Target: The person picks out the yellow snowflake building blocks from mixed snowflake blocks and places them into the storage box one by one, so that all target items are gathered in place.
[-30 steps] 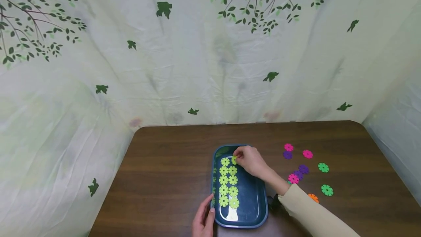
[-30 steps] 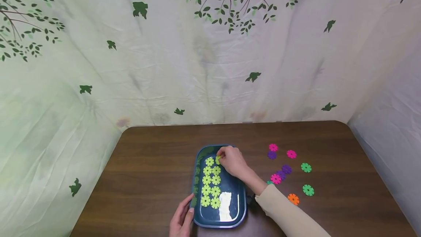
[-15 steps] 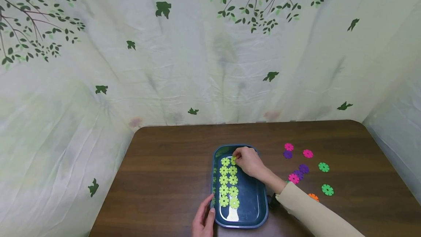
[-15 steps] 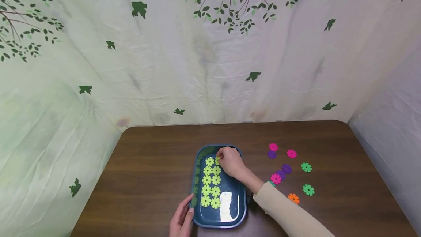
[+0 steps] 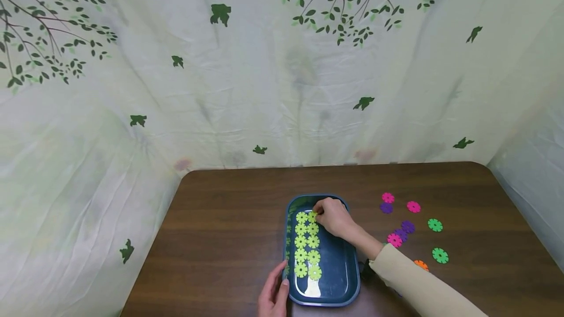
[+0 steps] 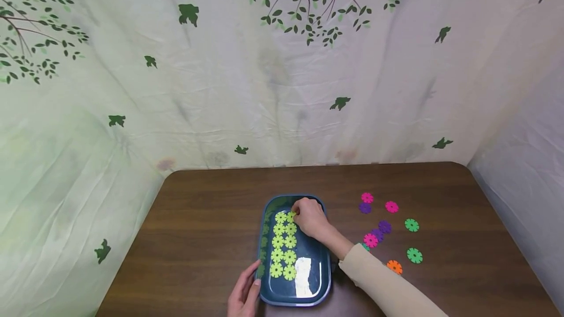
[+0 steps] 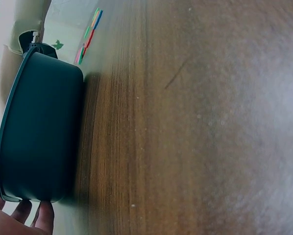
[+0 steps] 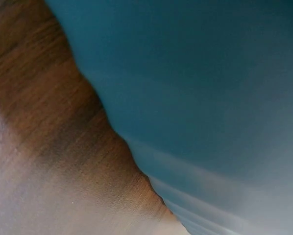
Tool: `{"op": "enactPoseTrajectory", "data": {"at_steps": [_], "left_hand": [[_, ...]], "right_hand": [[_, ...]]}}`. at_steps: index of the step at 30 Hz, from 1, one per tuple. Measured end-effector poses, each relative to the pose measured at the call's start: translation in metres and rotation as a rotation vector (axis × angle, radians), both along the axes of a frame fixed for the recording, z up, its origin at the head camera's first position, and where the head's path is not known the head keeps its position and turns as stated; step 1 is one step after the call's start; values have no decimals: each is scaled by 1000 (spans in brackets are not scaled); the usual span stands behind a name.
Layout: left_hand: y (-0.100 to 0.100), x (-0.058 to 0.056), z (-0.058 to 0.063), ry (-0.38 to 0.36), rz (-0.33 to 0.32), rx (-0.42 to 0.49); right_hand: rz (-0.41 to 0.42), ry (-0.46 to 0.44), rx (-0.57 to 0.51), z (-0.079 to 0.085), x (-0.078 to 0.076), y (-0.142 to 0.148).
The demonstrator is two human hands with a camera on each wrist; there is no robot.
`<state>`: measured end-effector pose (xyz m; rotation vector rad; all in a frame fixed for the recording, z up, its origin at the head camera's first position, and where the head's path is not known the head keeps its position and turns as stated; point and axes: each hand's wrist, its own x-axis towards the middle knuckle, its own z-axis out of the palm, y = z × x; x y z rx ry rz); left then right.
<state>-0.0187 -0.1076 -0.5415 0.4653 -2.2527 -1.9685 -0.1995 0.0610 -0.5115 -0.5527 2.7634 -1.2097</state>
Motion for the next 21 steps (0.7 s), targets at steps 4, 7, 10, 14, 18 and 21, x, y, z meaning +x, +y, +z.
{"op": "enactPoseTrajectory", "data": {"at_steps": [4,7,10,14,18,21], "left_hand": [[0,0,-1,21,-6,10],[0,1,-2,41,-11,11],[0,1,-2,45,-11,8],[1,0,-1,34,-4,10],[1,1,-1,39,0,17],[1,1,-2,45,2,21]], "right_hand": [[-1,-7,4,0,0,0],[-8,-11,10,0,1,0],[-12,-2,3,-1,2,0],[0,38,-32,-2,2,1],[22,57,-78,-3,0,2],[32,45,-98,-3,1,2]]}}
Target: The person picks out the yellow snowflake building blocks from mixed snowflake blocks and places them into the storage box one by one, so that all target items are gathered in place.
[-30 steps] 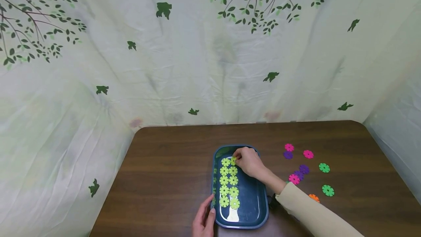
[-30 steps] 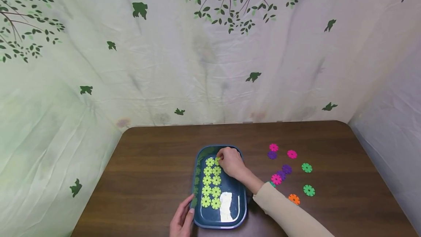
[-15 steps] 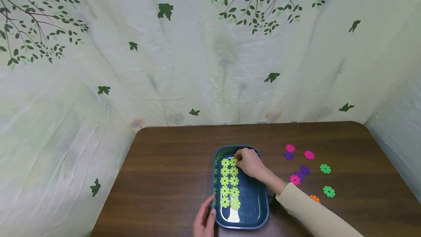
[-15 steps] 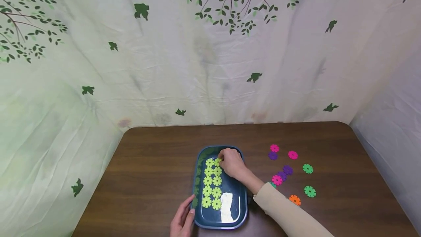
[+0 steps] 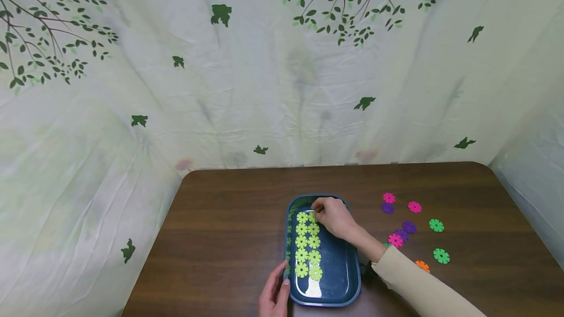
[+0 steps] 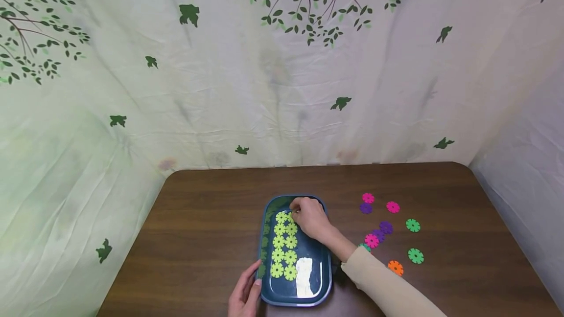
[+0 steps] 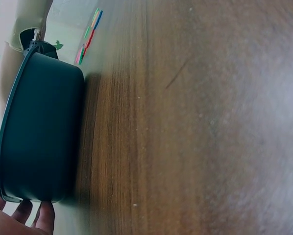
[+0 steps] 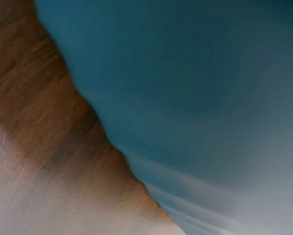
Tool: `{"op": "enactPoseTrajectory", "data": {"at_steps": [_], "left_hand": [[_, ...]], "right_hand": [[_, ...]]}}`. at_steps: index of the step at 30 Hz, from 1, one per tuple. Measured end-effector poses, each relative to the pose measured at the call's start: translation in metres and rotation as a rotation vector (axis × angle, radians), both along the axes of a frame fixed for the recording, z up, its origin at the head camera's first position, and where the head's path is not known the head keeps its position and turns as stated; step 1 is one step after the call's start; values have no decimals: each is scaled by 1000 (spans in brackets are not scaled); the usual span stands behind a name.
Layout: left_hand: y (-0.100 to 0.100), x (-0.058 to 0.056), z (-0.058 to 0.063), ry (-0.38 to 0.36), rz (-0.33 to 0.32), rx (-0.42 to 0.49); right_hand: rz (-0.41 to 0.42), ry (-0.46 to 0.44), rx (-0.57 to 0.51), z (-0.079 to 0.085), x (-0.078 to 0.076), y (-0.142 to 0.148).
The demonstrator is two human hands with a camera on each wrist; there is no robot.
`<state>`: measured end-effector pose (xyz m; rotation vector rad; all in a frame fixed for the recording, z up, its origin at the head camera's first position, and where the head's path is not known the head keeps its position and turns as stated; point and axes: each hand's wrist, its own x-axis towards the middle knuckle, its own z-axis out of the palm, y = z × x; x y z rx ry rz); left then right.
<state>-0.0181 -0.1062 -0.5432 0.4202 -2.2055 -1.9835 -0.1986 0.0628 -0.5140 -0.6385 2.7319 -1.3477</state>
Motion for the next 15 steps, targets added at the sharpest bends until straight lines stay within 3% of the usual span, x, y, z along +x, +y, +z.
{"op": "enactPoseTrajectory", "data": {"at_steps": [8,15], "left_hand": [[1,0,0,3,15,18],[0,0,0,-7,14,-10]], "right_hand": [[17,-26,10,18,12,5],[25,-82,-44,31,30,18]]}}
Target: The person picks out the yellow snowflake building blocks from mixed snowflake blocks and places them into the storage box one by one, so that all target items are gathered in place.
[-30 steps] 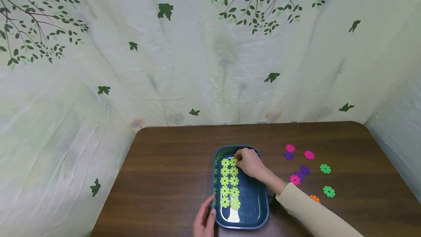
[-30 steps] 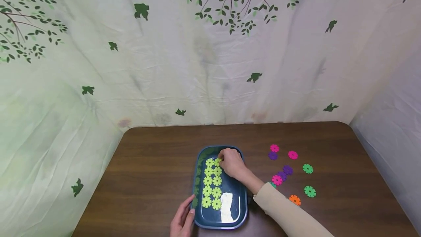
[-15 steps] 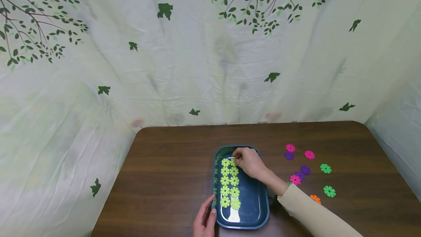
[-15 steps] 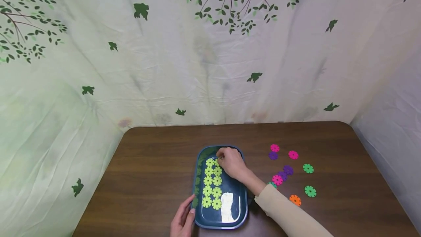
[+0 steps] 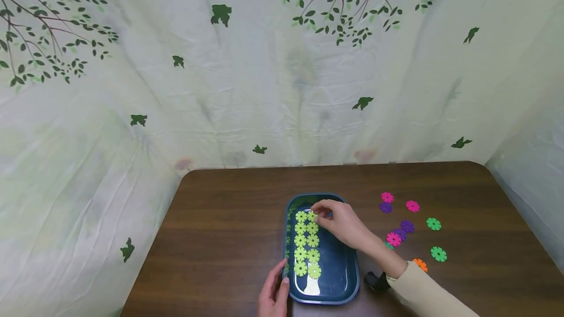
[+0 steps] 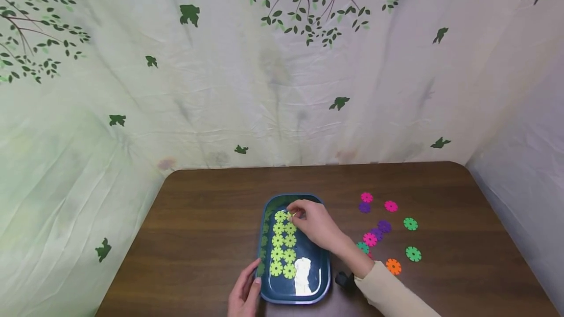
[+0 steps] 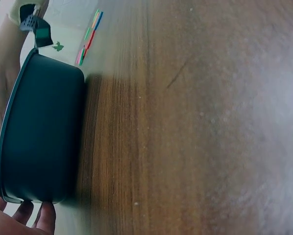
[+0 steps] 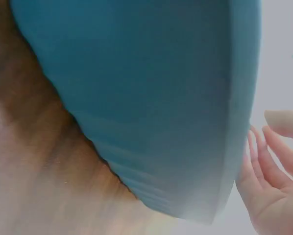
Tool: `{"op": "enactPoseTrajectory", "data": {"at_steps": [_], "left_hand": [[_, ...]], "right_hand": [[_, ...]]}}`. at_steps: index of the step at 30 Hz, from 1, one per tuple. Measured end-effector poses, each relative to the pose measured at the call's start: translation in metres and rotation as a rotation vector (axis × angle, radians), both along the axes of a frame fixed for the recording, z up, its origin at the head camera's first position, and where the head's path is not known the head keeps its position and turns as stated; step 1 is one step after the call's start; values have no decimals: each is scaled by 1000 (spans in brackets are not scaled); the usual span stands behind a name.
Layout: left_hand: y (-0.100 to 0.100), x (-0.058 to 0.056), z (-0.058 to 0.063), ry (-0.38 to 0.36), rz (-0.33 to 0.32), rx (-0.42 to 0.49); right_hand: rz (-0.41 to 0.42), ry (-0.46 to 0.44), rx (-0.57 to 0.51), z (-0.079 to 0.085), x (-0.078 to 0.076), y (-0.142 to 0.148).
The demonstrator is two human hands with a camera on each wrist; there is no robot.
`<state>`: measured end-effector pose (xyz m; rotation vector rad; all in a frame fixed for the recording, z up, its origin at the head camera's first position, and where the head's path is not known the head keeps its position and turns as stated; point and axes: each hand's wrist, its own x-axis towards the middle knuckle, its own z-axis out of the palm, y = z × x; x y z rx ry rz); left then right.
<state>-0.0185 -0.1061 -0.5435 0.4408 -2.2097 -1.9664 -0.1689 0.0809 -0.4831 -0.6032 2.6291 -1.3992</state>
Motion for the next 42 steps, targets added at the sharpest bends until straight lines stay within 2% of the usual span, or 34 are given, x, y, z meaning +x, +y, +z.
{"op": "enactPoseTrajectory", "data": {"at_steps": [6,14,22,27,33,37,42], "left_hand": [[-2,-1,0,4,-14,8],[-4,-1,4,-49,-37,-11],[-9,-2,2,-19,-60,-1],[-13,-2,-1,9,-71,0],[-14,-1,-4,56,-87,15],[-16,-1,-6,66,-88,14],[-18,-1,-7,62,-77,13]], "right_hand": [[-5,-18,-61,4,19,13],[-106,-94,-148,7,46,31],[-213,-187,-192,2,68,41],[-277,-225,-208,0,78,44],[-305,-254,-241,-1,86,48],[-326,-230,-240,-1,91,51],[-372,-264,-211,-1,96,54]]}}
